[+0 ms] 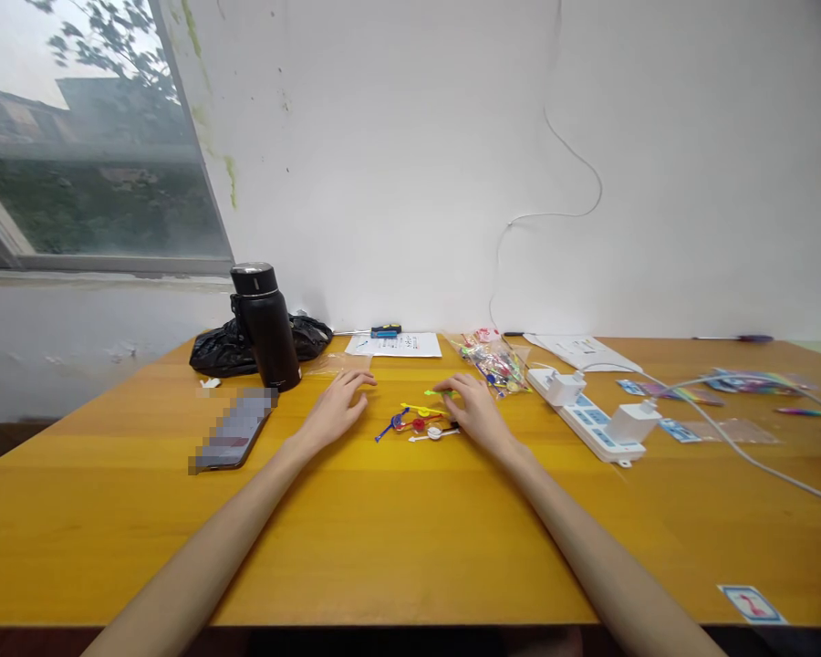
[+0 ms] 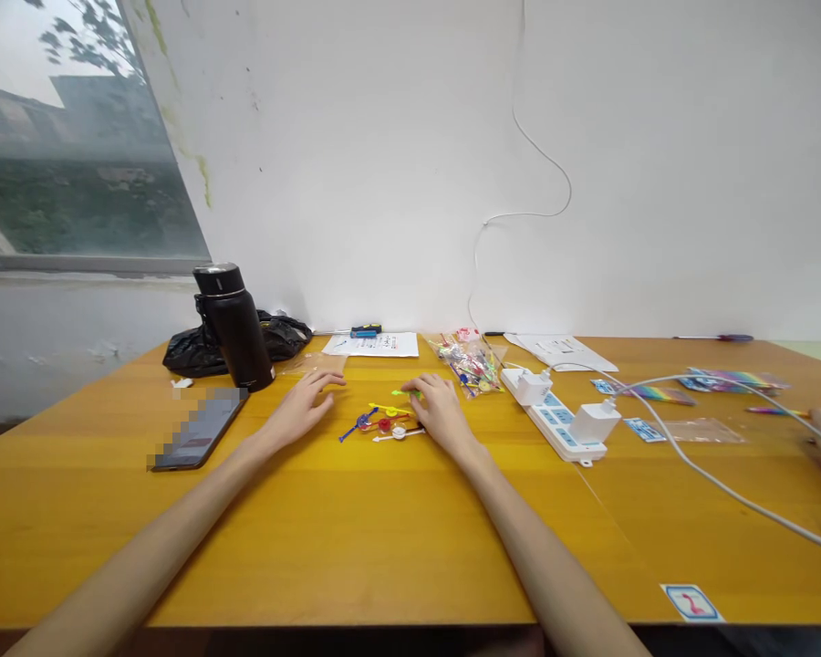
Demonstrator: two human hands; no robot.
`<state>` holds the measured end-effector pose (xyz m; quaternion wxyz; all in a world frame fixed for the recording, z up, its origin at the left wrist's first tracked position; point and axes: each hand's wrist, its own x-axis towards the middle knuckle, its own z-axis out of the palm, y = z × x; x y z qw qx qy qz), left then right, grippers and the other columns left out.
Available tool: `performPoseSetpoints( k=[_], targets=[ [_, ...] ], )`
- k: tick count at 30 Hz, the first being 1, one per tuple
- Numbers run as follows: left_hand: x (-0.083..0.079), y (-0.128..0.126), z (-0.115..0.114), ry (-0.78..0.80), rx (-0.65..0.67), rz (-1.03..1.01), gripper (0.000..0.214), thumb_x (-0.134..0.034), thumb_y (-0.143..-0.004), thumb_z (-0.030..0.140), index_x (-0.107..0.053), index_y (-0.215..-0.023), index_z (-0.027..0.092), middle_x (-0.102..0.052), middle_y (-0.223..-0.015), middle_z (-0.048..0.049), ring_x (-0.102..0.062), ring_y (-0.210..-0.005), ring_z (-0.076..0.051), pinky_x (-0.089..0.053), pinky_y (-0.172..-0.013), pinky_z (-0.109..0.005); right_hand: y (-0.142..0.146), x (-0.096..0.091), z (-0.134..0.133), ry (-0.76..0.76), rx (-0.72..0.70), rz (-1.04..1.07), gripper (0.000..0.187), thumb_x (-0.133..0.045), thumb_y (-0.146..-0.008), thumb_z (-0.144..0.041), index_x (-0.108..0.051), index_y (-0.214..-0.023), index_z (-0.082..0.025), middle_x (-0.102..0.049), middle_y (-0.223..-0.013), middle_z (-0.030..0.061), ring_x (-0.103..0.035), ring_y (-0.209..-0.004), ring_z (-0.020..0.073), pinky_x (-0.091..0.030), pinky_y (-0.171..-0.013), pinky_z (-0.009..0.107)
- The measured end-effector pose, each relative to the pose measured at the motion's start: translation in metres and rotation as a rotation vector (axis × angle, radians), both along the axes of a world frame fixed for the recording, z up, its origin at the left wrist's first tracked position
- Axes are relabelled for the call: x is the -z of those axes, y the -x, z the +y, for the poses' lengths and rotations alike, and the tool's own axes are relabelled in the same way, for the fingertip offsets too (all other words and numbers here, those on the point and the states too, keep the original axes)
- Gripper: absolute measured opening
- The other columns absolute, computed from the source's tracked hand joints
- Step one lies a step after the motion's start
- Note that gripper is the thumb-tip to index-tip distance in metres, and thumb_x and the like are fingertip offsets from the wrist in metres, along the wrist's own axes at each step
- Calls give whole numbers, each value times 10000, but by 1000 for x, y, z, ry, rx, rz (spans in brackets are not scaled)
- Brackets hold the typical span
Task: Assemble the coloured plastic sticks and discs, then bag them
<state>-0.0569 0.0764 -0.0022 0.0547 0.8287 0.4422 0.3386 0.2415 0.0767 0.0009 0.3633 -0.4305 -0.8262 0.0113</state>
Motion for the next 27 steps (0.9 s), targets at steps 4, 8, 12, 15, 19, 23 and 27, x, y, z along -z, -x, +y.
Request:
performPoseSetpoints(
  k=[4,8,12,15,19,23,27],
  targets=[
    [-3,-7,-6,-3,-21,-44,276,-450,-912,164,-630,-1109,233,-634,-1223,-58,-563,-1181,-241,-423,-1060,-421,0,-5,-1,-52,43,126,207,-507,-935,-194,-654,-1081,-204,-638,-1013,85,-599,-976,236,-478,-891,395],
    [-10,-23,-20,40,43,-150,270,-452,-949,229,-618,-1163,237,-641,-1208,-68,-562,-1174,-246,-413,-1052,-417,12,-12,-6,103,-55,397,199,-546,-937,-322,-638,-1071,-209,-612,-996,77,-604,-930,216,-553,-795,364],
    [-19,-43,-39,201,209,-347,390,-553,-937,382,-544,-1302,243,-652,-1201,-91,-597,-1100,-240,-452,-974,-377,34,-15,-20,394,-251,669,257,-617,-891,-439,-585,-1015,-216,-594,-1006,56,-605,-931,193,-597,-732,318],
    [-22,-52,-48,360,350,-399,363,-578,-924,459,-575,-1198,222,-698,-1003,-70,-642,-913,-207,-477,-821,-311,48,-14,-33,504,-342,693,263,-662,-865,-446,-571,-958,-218,-589,-943,30,-611,-885,170,-580,-763,303],
    [-21,-54,-50,422,372,-425,328,-519,-946,505,-595,-1033,198,-682,-883,-43,-620,-797,-177,-442,-695,-261,56,-12,-43,709,-448,754,286,-660,-867,-471,-523,-900,-222,-576,-820,-9,-608,-721,136,-569,-687,287],
    [-22,-54,-51,449,402,-462,328,-470,-974,488,-602,-991,188,-685,-906,-53,-597,-798,-168,-429,-716,-261,56,-12,-39,750,-451,776,323,-621,-885,-522,-513,-867,-218,-548,-695,-38,-573,-609,120,-542,-633,268],
    [-24,-56,-51,476,412,-526,330,-458,-983,479,-594,-974,177,-684,-868,-51,-586,-746,-156,-417,-698,-261,53,-11,-34,714,-431,765,348,-557,-910,-557,-508,-847,-218,-508,-664,-43,-557,-594,127,-527,-625,273]
  ],
)
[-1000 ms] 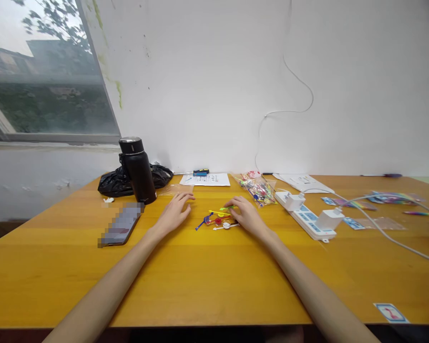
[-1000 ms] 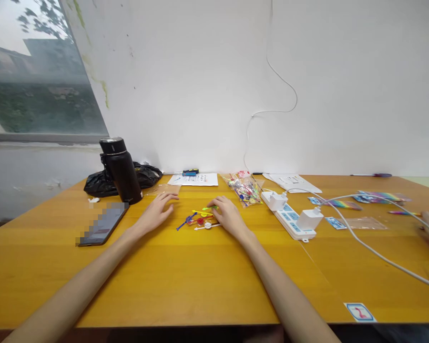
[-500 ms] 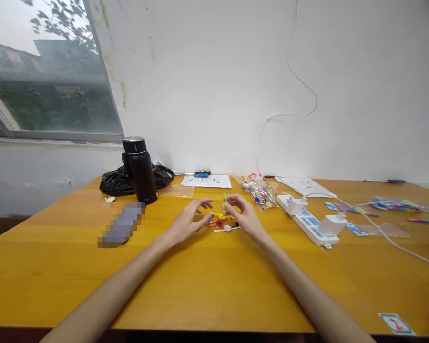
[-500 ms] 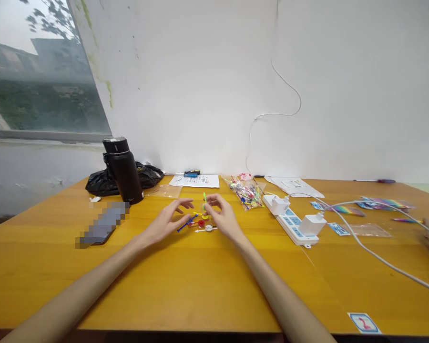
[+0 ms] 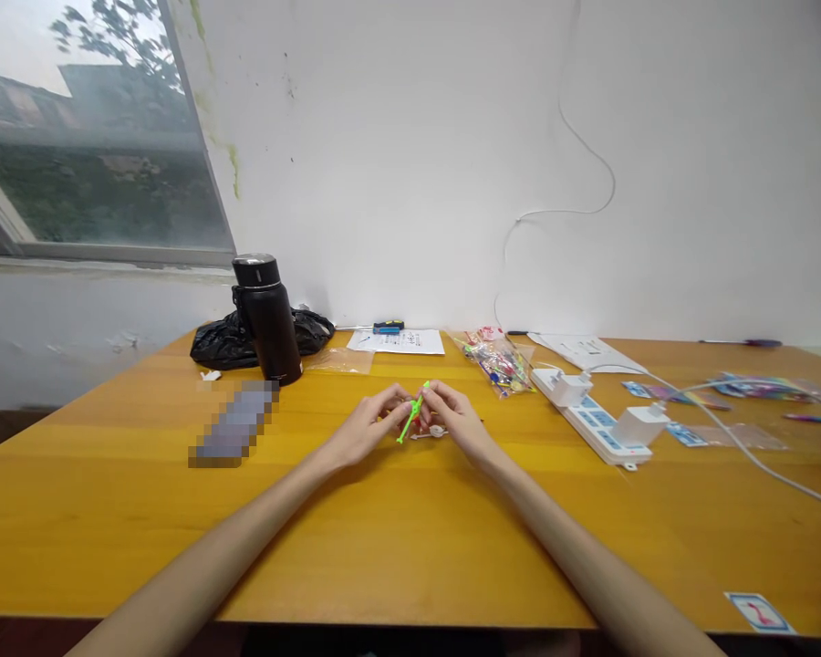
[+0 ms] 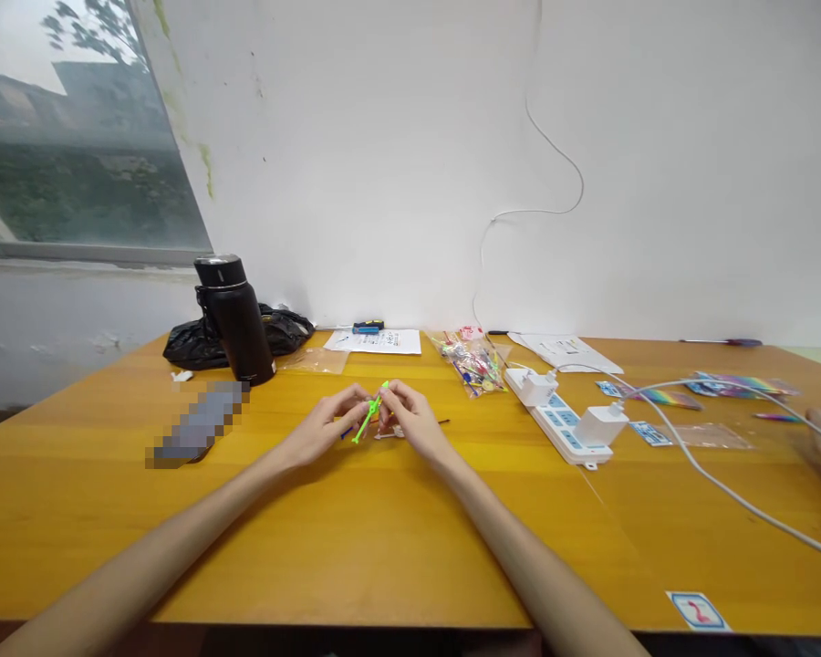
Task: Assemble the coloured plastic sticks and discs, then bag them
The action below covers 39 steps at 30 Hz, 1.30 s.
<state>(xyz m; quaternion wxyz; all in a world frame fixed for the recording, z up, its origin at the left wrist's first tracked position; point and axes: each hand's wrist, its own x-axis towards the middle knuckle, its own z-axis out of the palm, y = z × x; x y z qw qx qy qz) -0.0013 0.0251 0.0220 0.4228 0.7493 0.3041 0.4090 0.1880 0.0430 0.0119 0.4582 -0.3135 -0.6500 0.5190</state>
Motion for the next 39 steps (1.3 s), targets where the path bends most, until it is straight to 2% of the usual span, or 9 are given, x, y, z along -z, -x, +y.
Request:
performPoseSetpoints(
  k=[3,5,10,13,18,21,24,28,39],
  targets=[
    [3,1,3,41,-19,-42,331,-466,-978,489,-575,-960,177,-659,-778,-30,-585,-703,-150,-419,-679,-259,0,2,-3,-94,83,-53,310,-504,-954,-500,-493,-1119,-238,-533,-712,-39,-582,-633,144,-534,-648,285],
    [7,2,7,62,-46,-70,339,-479,-968,505,-571,-946,179,-650,-757,-25,-601,-711,-155,-436,-688,-263,0,2,-8,-255,161,-202,368,-497,-971,-423,-430,-1292,-257,-586,-797,-13,-603,-687,152,-536,-688,295],
    [15,4,16,129,-92,-124,375,-516,-933,551,-549,-849,187,-639,-708,-12,-625,-678,-156,-462,-665,-263,1,0,-17,-570,207,-533,579,-529,-955,-281,-306,-1489,-318,-639,-995,30,-623,-745,150,-533,-754,308],
    [19,3,19,184,-71,-153,389,-543,-915,563,-546,-838,182,-659,-701,-19,-637,-642,-155,-461,-638,-261,-1,-2,-17,-607,227,-571,592,-564,-940,-277,-331,-1482,-323,-633,-1040,35,-627,-762,151,-534,-768,306],
    [24,2,21,230,1,-128,421,-536,-928,552,-533,-758,167,-646,-626,-25,-617,-561,-134,-450,-606,-253,-3,-2,-15,-658,202,-632,326,-596,-925,-274,-567,-1250,-264,-616,-1117,67,-642,-846,170,-517,-797,299],
    [28,1,21,286,33,-146,384,-569,-914,546,-552,-846,168,-684,-742,-47,-662,-674,-150,-480,-643,-254,-2,0,-15,-656,220,-630,296,-600,-933,-303,-582,-1225,-257,-617,-1125,74,-642,-874,179,-515,-793,295],
    [33,-1,22,347,49,-171,377,-588,-900,553,-561,-925,178,-691,-836,-61,-679,-787,-172,-510,-677,-267,-2,1,-14,-661,246,-630,308,-581,-952,-316,-586,-1257,-274,-620,-1126,75,-635,-934,197,-515,-807,305],
    [36,-2,24,438,100,-231,397,-597,-890,556,-547,-1049,196,-696,-874,-62,-684,-761,-179,-525,-666,-295,-3,2,-12,-696,238,-633,325,-512,-990,-290,-577,-1307,-305,-619,-1117,79,-628,-979,213,-517,-841,333],
    [26,0,19,499,171,-329,366,-617,-907,458,-571,-1170,207,-673,-876,-50,-661,-825,-183,-537,-720,-317,-3,6,-9,-720,198,-500,565,-481,-959,-141,-418,-1483,-344,-522,-1302,96,-548,-1191,218,-535,-957,382]
  ],
)
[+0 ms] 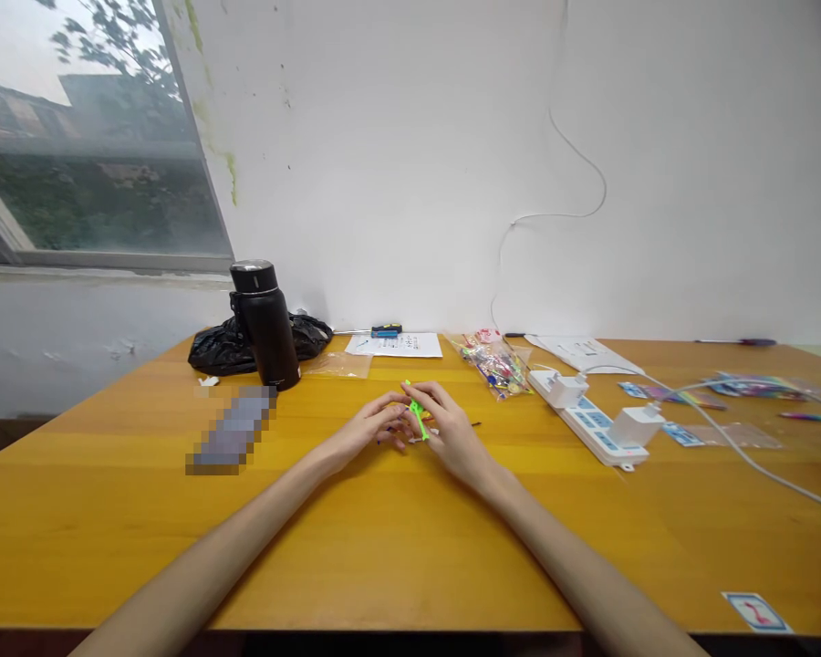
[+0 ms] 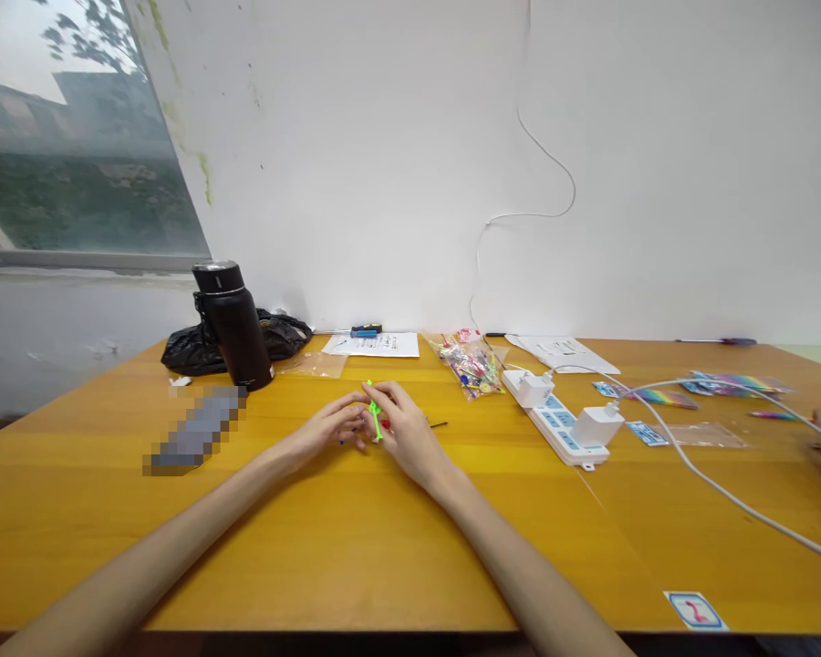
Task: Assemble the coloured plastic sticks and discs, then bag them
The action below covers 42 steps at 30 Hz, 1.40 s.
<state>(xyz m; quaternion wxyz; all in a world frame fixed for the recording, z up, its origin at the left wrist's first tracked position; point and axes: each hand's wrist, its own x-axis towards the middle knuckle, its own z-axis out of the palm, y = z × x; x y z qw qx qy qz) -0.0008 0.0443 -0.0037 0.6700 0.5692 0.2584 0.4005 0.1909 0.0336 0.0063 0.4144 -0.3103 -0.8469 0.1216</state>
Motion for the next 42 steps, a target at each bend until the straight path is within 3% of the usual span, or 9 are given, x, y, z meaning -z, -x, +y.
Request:
performPoseSetpoints(
  k=[3,12,15,22,27,37,42],
  targets=[
    [-1,-1,-2,47,26,-39,367,-625,-906,439,-573,-1185,207,-669,-876,-51,-661,-846,-191,-543,-764,-350,0,0,0,-28,14,-6,580,-469,-967,-151,-378,-1510,-335,-516,-1303,106,-542,-1209,223,-522,-982,395],
    [1,-4,-3,71,-29,-70,371,-679,-882,383,-627,-1204,204,-664,-880,-45,-641,-833,-163,-522,-762,-299,3,3,-1,-87,55,-75,575,-477,-990,-210,-326,-1534,-318,-510,-1329,116,-512,-1252,246,-481,-1042,455],
    [3,-4,-2,74,-70,-66,383,-698,-865,374,-640,-1200,196,-646,-943,-56,-620,-829,-148,-525,-743,-279,5,-2,-6,-80,49,-92,543,-487,-991,-223,-364,-1510,-325,-525,-1328,102,-520,-1241,245,-469,-1057,459],
    [6,-1,2,76,-122,-87,224,-654,-880,359,-641,-994,167,-637,-886,-47,-623,-832,-164,-543,-741,-298,6,-13,-12,-54,39,-105,442,-470,-1006,-228,-465,-1434,-340,-593,-1229,80,-558,-1154,245,-486,-1006,449],
    [6,-3,1,119,-99,-130,238,-638,-886,374,-617,-979,155,-692,-967,-88,-665,-888,-206,-554,-807,-372,6,-10,-9,-86,47,-124,372,-496,-1003,-258,-531,-1368,-319,-618,-1174,76,-566,-1097,242,-488,-965,429],
    [-1,-3,-5,103,-93,-118,278,-673,-871,407,-557,-1011,196,-664,-819,-22,-659,-747,-161,-531,-725,-299,4,-14,-10,-71,45,-88,366,-557,-975,-251,-533,-1337,-300,-632,-1151,69,-580,-1079,235,-494,-927,394],
    [-3,-5,-7,83,-104,-112,292,-649,-886,454,-568,-1010,201,-592,-776,2,-595,-711,-135,-531,-722,-301,3,-13,-10,-42,113,-85,253,-534,-985,-281,-580,-1232,-253,-637,-1101,77,-606,-1041,224,-500,-898,359]
  ],
)
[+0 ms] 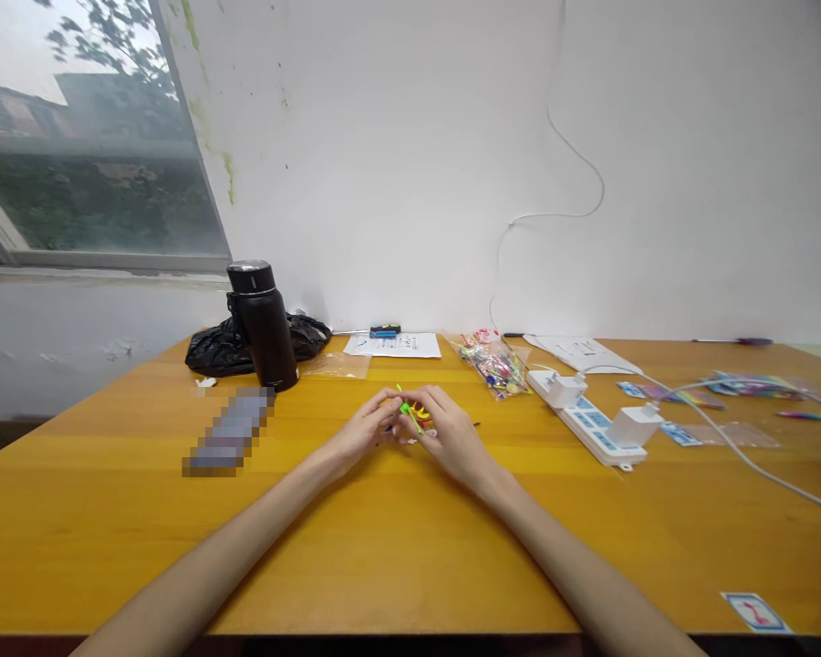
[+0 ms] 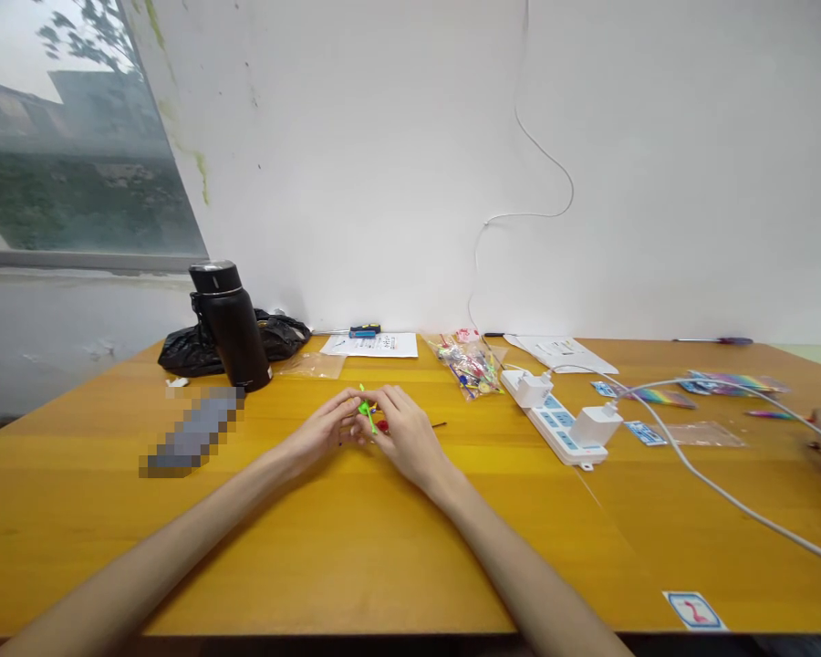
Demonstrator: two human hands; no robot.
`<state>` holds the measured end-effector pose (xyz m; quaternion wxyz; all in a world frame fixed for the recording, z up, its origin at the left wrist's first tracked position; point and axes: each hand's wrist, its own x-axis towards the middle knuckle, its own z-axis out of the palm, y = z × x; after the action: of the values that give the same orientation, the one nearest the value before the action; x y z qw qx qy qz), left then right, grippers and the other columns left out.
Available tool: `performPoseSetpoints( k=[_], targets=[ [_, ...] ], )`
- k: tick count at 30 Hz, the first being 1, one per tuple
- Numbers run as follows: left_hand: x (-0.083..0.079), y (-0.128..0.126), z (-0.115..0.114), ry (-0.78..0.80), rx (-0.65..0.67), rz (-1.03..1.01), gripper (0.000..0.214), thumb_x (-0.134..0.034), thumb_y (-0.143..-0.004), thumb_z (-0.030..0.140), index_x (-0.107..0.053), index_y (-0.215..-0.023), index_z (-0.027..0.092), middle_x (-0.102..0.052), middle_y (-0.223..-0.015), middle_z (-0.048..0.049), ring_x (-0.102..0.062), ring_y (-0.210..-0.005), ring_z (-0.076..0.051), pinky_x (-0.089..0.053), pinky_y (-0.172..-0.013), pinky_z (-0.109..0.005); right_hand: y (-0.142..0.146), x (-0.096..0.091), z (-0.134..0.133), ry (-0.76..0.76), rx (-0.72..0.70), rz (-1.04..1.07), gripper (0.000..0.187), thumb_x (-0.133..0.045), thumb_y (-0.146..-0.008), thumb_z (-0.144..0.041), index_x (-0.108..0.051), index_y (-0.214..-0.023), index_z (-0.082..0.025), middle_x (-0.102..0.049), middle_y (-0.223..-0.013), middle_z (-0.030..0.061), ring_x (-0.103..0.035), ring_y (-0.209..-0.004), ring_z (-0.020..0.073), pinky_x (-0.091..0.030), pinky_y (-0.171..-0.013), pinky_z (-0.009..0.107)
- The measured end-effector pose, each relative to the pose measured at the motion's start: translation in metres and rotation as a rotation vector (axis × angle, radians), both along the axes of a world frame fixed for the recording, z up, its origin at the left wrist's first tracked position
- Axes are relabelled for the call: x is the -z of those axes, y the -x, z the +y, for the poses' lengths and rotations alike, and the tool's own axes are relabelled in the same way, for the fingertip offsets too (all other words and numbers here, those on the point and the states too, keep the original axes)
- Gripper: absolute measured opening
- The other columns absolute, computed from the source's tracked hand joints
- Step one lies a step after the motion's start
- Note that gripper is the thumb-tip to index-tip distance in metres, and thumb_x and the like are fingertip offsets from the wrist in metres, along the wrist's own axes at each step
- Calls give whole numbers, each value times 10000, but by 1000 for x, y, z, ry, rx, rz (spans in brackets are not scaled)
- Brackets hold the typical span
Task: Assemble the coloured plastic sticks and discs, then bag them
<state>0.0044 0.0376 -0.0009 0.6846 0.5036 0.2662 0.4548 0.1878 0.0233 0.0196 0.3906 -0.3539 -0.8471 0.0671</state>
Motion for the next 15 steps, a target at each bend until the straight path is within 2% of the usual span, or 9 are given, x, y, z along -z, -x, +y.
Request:
performPoseSetpoints(
  k=[6,11,15],
  targets=[
    [2,0,5,-73,12,48,338,-645,-873,511,-573,-872,181,-495,-742,18,-500,-659,-105,-520,-709,-280,0,3,1,34,56,-21,207,-515,-987,-279,-576,-1176,-222,-651,-1004,65,-630,-940,204,-503,-828,324],
    [9,0,10,-114,29,135,376,-615,-876,553,-576,-884,179,-522,-762,4,-498,-657,-112,-502,-687,-276,2,6,0,37,63,-52,231,-526,-971,-276,-557,-1189,-206,-662,-999,73,-639,-908,200,-512,-791,313],
    [11,0,8,-196,-11,228,383,-553,-912,555,-590,-905,174,-559,-802,-17,-530,-682,-128,-476,-674,-266,3,8,1,30,42,-80,248,-521,-975,-291,-552,-1207,-208,-662,-1066,87,-641,-924,198,-514,-809,320]
  ],
)
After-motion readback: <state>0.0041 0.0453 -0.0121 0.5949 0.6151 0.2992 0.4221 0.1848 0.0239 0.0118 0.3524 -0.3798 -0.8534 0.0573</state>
